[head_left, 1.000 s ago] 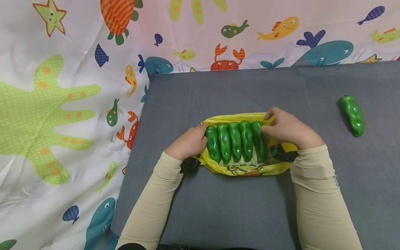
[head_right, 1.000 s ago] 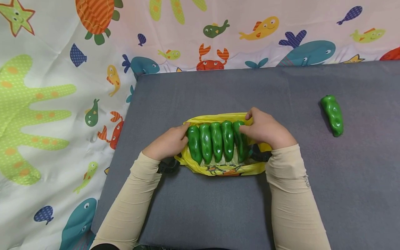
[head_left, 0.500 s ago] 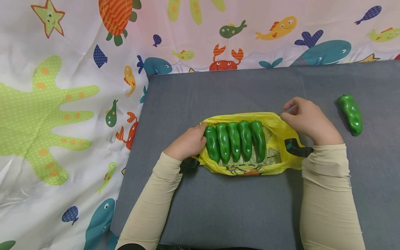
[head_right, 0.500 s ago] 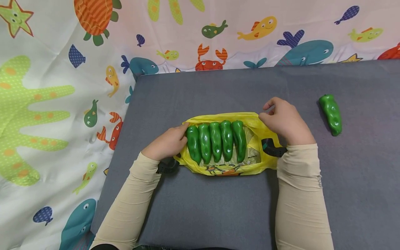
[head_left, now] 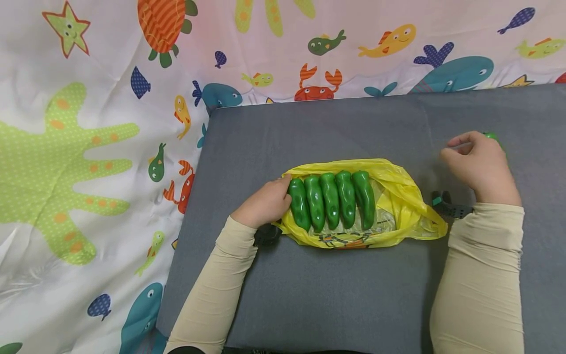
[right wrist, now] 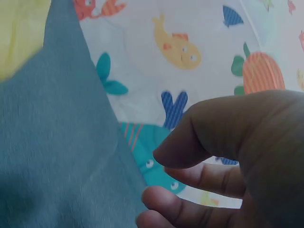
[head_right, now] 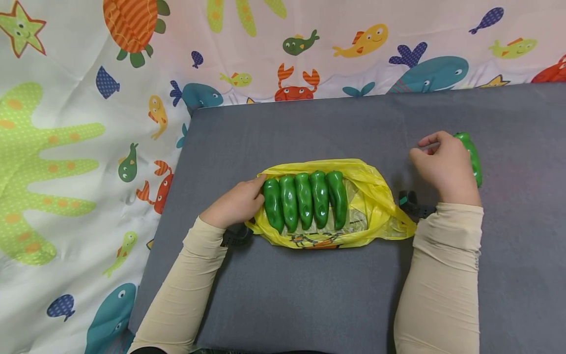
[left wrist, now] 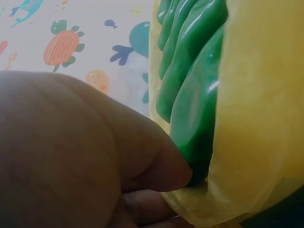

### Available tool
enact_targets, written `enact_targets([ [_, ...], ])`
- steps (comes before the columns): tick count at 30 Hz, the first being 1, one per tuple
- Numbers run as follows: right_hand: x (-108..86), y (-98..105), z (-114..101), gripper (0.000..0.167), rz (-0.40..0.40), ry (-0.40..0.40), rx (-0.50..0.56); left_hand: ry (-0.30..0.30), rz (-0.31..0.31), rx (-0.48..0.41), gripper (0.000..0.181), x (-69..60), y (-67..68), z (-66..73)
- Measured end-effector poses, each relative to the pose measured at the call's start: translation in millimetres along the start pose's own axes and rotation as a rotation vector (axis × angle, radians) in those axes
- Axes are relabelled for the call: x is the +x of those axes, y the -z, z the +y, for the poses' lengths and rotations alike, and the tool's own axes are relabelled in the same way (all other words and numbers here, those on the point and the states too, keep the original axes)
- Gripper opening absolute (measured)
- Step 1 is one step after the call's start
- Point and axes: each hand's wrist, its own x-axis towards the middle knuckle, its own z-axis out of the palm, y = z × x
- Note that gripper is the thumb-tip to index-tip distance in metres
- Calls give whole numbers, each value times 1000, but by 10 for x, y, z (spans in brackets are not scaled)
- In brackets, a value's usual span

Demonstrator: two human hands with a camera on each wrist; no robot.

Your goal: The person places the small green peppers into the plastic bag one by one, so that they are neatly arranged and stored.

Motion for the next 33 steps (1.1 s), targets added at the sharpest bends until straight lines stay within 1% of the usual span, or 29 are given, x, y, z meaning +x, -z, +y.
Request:
enact_targets([
  [6, 31, 59, 130, 58, 81, -57, 17, -3, 4, -1, 61, -5, -2, -2],
  [9, 57, 59, 161, 57, 142, -99, 38, -1, 1, -6, 61, -6, -2, -2],
  [12, 88, 44, 185, 47, 223, -167, 65, 1, -3, -13, 61, -6, -3, -6],
  [15, 105, 36, 219, 30, 296, -244, 99, -1, -3, -14, 61, -3, -6, -11],
  [16, 107, 37, 233, 25, 314, -262, 109, -3, -2, -12, 61, -1, -8, -13],
  [18, 108, 40, 260, 22, 338, -289, 122, -3, 1, -11, 61, 0, -8, -15],
  [20, 110, 41, 282, 24, 351, -313, 133, -1, 1, -10, 61, -2, -7, -14],
  [24, 109, 32, 313, 39, 369, -369, 140, 6, 1, -7, 61, -8, -1, 0],
  [27, 102, 32, 331, 43, 396, -406, 155, 8, -1, -8, 61, -12, 3, 7],
  [30, 111, 38, 382, 43, 419, -410, 168, 3, -1, -13, 61, -14, 2, 5],
  [33, 135, 41, 454, 44, 413, -407, 166, -1, 2, -13, 61, -15, 1, 2],
])
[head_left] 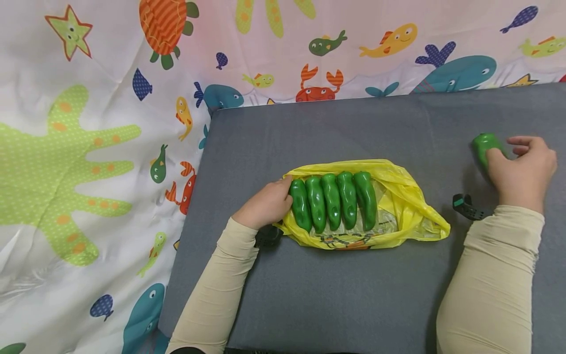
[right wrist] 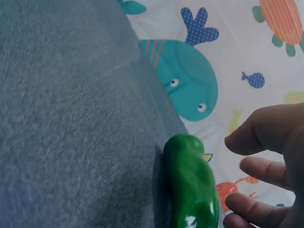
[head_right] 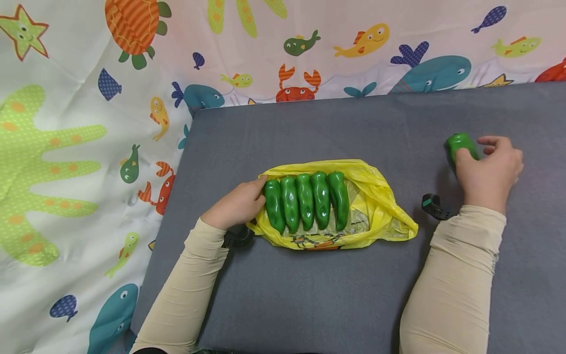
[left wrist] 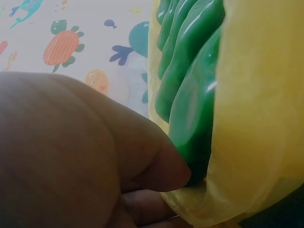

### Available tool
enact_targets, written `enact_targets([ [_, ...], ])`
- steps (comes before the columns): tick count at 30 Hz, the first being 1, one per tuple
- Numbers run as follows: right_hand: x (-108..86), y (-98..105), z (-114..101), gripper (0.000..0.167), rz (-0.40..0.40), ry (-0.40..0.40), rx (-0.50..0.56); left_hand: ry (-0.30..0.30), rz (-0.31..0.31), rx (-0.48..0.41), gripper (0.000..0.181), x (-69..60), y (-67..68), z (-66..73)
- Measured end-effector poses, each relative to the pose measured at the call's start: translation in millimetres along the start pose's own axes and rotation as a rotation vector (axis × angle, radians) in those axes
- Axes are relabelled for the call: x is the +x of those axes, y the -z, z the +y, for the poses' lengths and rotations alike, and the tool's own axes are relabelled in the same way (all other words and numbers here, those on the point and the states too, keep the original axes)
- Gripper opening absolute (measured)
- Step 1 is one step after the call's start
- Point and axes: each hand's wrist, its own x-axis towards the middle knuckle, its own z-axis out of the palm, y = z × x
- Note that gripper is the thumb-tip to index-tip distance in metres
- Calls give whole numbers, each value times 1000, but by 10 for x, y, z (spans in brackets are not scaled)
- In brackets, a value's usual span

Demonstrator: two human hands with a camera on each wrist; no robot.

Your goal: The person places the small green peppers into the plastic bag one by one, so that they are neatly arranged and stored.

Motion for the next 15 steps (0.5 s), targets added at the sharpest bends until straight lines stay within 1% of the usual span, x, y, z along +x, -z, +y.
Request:
enact_targets([
  [2, 36, -17, 34, 47, -10, 5, -17, -1, 0, 0, 61, 0, -3, -2],
  [5, 68, -56, 75, 58, -29, 22, -45, -2, 0, -1, 60, 1, -8, -8],
  [9, 66, -106, 111, 72, -64, 64, -76, -5, 1, -2, 60, 6, -14, -15],
  [12, 57, -120, 122, 74, -87, 84, -87, -5, 0, -2, 60, 9, -15, -19],
  [15, 53, -123, 123, 76, -100, 83, -86, -4, -1, 0, 60, 11, -13, -20],
])
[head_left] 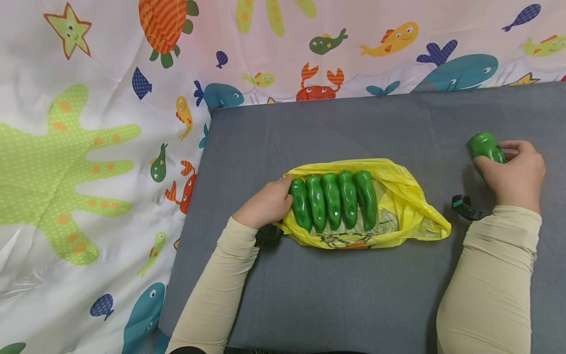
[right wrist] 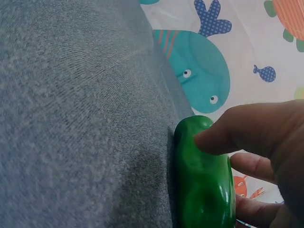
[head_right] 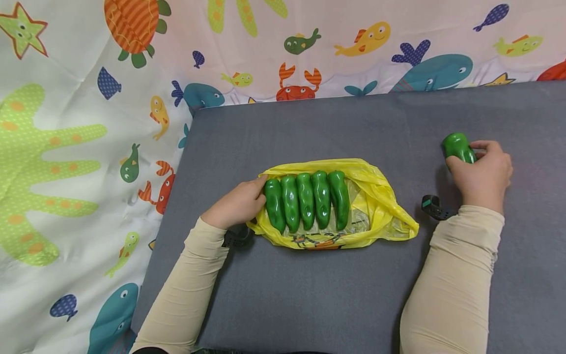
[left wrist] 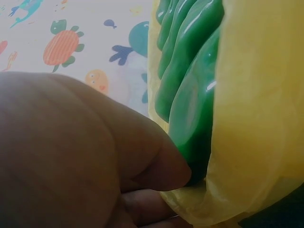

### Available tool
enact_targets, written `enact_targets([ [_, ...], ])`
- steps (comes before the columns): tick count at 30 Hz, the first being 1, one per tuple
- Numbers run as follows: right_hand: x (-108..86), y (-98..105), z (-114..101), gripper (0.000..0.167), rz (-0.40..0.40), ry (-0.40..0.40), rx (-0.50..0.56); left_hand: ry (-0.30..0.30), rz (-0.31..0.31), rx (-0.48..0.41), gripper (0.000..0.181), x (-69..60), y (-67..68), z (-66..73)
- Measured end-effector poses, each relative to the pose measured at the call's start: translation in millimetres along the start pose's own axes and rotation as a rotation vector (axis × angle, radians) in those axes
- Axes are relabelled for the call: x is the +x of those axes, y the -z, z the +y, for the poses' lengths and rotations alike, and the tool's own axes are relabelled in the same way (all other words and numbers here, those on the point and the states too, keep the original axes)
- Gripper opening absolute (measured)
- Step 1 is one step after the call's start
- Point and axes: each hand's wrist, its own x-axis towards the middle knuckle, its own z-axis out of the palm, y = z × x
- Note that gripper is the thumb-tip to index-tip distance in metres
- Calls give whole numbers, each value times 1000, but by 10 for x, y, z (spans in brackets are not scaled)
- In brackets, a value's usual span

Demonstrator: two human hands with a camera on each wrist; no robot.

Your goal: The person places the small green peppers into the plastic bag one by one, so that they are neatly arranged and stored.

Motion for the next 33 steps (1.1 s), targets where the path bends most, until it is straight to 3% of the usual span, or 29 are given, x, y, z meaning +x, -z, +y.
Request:
enact_targets([
  [23, -1, 4, 21, 71, 11, -53, -7, -13, 6, 7, 60, 5, -2, -8],
  [27, -5, 51, 30, 73, -36, -41, -49, -15, 5, 6, 60, 3, 5, -1],
  [33, 2, 132, 51, 84, -187, -7, -107, -19, 6, 10, 60, -5, 11, 9],
])
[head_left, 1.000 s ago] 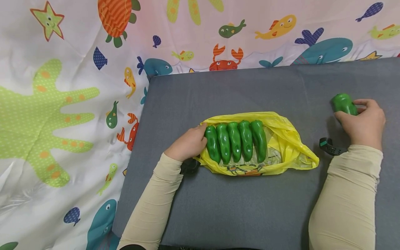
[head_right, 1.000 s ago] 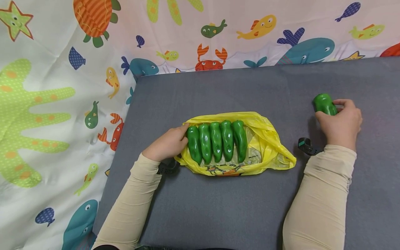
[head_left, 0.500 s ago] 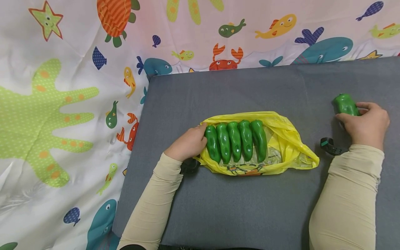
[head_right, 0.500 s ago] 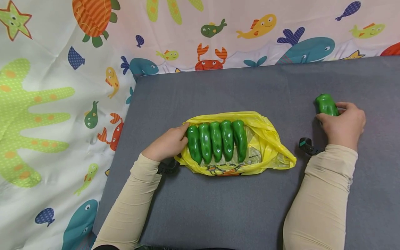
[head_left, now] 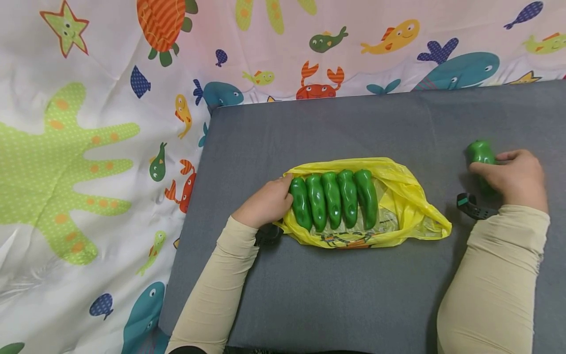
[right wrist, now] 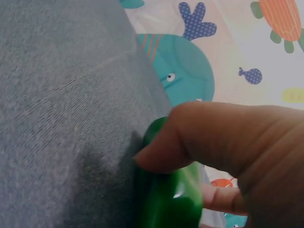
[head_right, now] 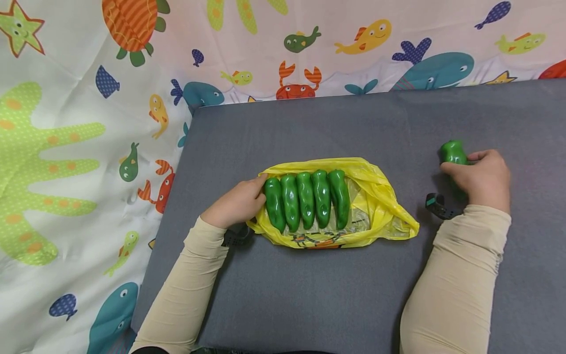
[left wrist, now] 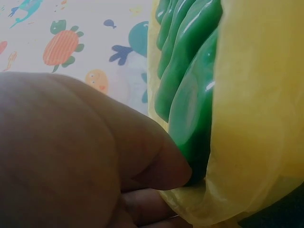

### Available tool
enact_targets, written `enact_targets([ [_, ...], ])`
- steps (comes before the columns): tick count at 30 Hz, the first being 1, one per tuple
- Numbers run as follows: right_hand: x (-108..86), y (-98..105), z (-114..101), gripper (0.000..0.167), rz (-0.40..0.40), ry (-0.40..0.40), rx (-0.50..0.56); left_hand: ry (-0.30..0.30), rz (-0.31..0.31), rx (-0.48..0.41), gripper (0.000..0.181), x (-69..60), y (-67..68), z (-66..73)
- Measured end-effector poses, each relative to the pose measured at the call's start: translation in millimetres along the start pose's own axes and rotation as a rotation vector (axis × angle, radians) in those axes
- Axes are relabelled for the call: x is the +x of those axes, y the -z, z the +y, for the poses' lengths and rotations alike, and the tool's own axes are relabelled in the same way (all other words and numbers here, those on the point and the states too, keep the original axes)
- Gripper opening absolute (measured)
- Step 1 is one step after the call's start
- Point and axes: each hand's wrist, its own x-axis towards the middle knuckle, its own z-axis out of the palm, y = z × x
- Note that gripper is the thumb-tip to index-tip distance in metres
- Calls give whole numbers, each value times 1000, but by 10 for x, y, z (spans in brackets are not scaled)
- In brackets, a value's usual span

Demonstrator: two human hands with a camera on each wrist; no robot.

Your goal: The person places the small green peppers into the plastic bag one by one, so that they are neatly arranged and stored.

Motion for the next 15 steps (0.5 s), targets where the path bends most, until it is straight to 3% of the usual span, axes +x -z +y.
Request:
enact_targets([
  [10, -32, 53, -67, 88, -185, 30, -68, -6, 13, 0, 60, -4, -6, -3],
  [15, -21, 41, -107, 87, -221, 96, -74, -12, 15, -2, 59, 1, -7, -11],
])
